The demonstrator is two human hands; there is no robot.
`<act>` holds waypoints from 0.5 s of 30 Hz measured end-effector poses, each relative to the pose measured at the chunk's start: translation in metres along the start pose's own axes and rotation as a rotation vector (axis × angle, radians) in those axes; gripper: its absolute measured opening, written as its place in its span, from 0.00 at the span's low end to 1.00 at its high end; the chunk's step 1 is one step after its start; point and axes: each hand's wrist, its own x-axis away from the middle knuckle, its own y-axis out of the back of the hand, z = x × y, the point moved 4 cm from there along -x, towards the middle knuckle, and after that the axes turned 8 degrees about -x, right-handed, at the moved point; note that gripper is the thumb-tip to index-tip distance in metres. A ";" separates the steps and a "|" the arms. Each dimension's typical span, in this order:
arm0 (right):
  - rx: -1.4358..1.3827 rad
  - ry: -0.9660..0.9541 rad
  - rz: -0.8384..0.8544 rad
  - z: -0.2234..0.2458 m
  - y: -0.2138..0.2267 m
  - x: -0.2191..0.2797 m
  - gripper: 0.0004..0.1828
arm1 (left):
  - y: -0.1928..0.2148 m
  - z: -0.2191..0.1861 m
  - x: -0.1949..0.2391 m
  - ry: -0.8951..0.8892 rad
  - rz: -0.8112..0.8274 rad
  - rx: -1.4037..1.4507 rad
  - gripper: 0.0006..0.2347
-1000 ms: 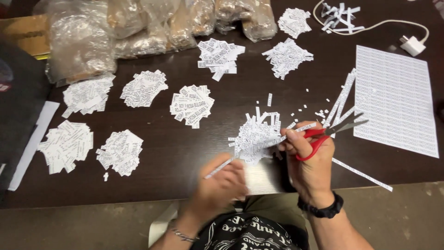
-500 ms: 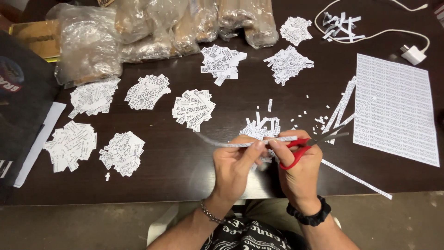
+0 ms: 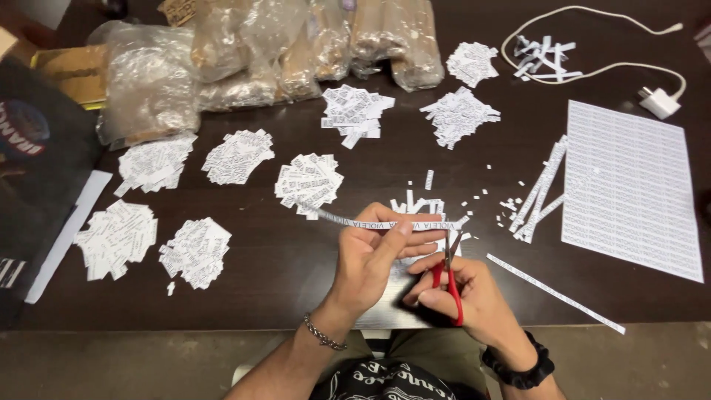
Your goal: Cutting thin strips of printed paper into small rectangular pieces using scissors on a workshop table.
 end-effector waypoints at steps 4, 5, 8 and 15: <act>0.071 0.074 -0.059 0.010 0.016 0.005 0.14 | -0.016 0.012 -0.007 0.099 0.093 0.050 0.09; 0.093 0.064 -0.084 0.010 0.022 0.007 0.15 | -0.020 0.014 -0.009 0.078 0.119 0.034 0.08; 0.086 0.070 -0.119 0.010 0.037 0.011 0.15 | -0.036 0.015 -0.016 0.061 0.165 0.011 0.09; 0.031 0.109 -0.165 0.010 0.063 0.017 0.15 | -0.058 0.037 -0.028 0.147 0.153 0.010 0.09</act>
